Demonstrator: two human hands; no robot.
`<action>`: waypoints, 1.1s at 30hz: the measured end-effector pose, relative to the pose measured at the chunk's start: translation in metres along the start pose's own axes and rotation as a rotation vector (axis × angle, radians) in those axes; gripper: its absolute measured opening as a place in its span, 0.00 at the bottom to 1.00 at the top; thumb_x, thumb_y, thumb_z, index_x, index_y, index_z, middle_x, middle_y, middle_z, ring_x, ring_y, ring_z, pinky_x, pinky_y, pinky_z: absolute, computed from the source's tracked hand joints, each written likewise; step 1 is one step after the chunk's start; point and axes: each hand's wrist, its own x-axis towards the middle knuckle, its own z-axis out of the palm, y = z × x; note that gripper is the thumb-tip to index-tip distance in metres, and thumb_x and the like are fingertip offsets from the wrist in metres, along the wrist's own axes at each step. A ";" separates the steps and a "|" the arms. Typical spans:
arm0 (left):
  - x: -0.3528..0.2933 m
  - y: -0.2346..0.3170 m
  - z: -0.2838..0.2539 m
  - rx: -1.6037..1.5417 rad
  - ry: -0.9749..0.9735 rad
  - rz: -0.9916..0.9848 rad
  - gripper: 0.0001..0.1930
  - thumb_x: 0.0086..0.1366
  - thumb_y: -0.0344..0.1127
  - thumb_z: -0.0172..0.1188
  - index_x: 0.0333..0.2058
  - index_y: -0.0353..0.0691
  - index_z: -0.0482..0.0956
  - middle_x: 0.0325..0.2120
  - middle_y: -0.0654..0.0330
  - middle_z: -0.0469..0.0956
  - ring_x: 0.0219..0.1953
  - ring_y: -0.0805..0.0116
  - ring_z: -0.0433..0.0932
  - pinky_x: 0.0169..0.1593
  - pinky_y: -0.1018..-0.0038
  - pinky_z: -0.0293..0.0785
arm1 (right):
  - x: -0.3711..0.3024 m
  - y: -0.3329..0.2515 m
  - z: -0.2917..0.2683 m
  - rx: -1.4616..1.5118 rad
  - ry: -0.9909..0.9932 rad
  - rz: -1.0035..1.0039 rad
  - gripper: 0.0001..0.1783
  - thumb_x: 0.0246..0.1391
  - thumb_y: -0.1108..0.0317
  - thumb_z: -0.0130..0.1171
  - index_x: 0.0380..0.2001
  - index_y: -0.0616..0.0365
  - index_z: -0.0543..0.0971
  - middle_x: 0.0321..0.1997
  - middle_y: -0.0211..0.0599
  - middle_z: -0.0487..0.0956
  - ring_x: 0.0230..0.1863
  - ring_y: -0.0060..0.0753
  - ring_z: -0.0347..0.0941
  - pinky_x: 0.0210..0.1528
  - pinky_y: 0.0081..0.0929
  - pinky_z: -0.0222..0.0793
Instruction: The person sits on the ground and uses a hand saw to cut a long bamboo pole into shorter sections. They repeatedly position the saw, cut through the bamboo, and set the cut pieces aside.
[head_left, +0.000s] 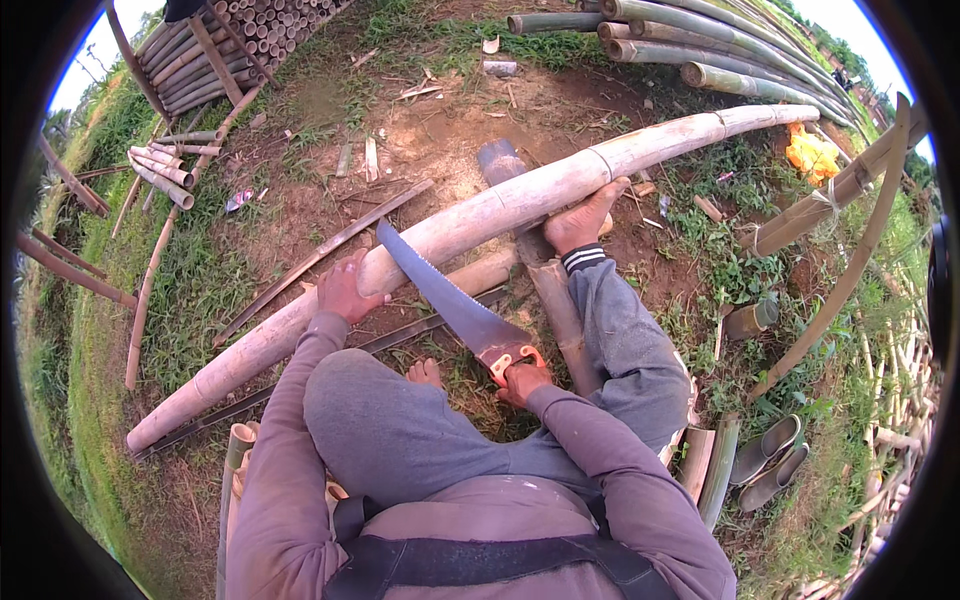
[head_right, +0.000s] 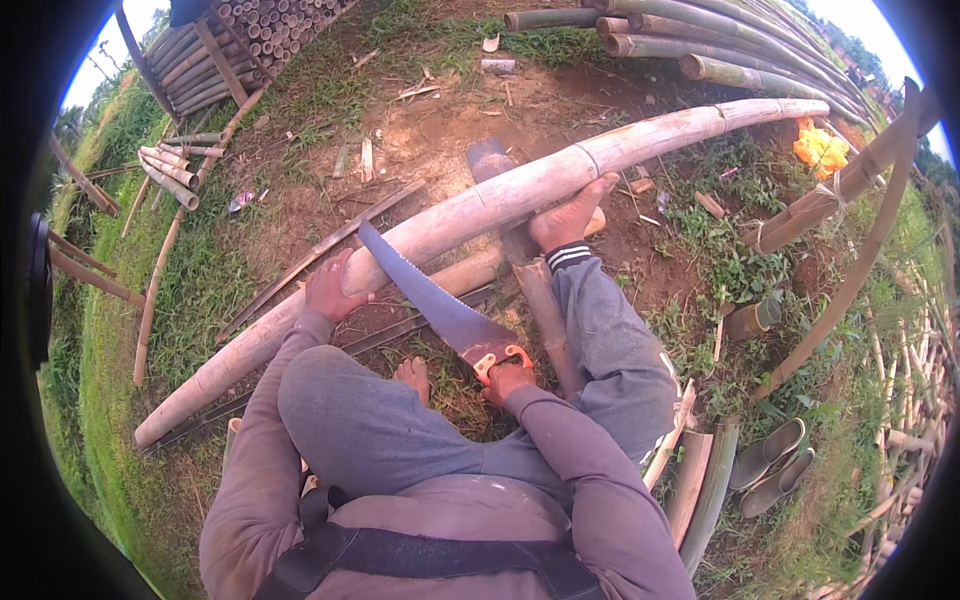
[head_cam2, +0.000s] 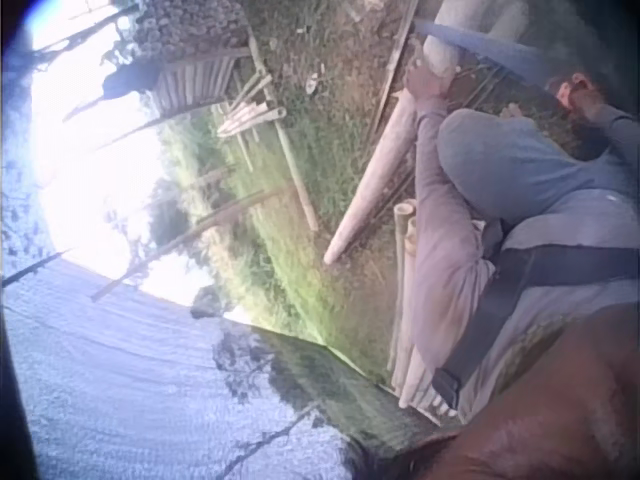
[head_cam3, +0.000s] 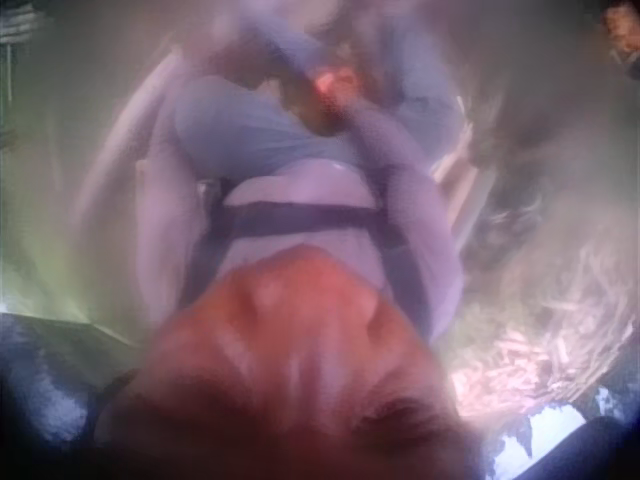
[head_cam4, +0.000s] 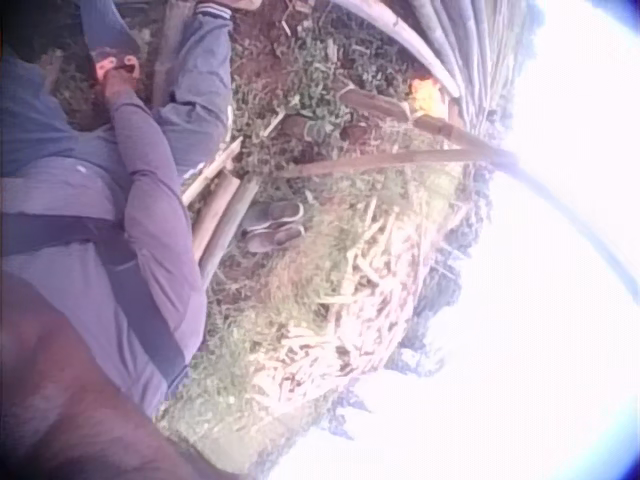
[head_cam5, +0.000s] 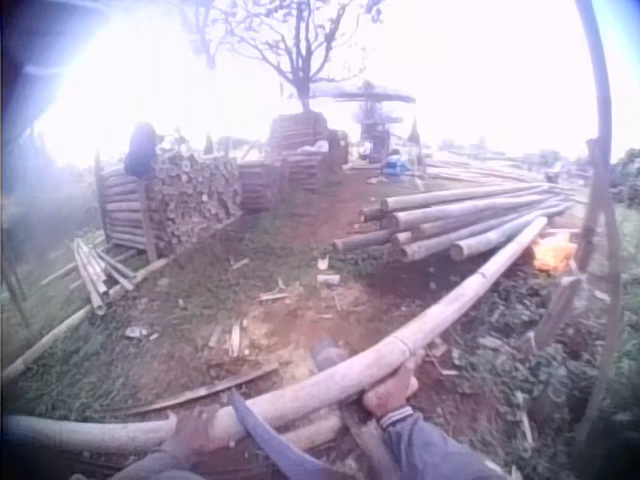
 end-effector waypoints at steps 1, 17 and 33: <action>0.004 0.004 0.004 -0.008 0.020 0.025 0.60 0.50 0.68 0.77 0.78 0.54 0.61 0.71 0.53 0.71 0.75 0.53 0.67 0.77 0.53 0.57 | -0.004 0.005 0.008 0.031 0.140 -0.007 0.28 0.56 0.42 0.71 0.47 0.55 0.88 0.55 0.51 0.86 0.58 0.53 0.83 0.61 0.50 0.77; 0.051 0.114 -0.010 -0.011 0.111 0.266 0.54 0.54 0.64 0.78 0.75 0.51 0.65 0.70 0.52 0.70 0.75 0.49 0.62 0.78 0.50 0.54 | -0.162 -0.020 -0.123 1.250 0.602 -0.453 0.26 0.57 0.72 0.73 0.54 0.63 0.72 0.39 0.27 0.74 0.37 0.16 0.69 0.41 0.20 0.70; 0.112 0.193 -0.031 0.025 -0.218 0.153 0.50 0.52 0.62 0.80 0.67 0.43 0.70 0.56 0.44 0.83 0.59 0.45 0.83 0.61 0.53 0.81 | -0.080 0.028 -0.141 1.085 1.103 -0.376 0.27 0.69 0.65 0.68 0.63 0.71 0.74 0.56 0.44 0.82 0.56 0.33 0.80 0.61 0.31 0.75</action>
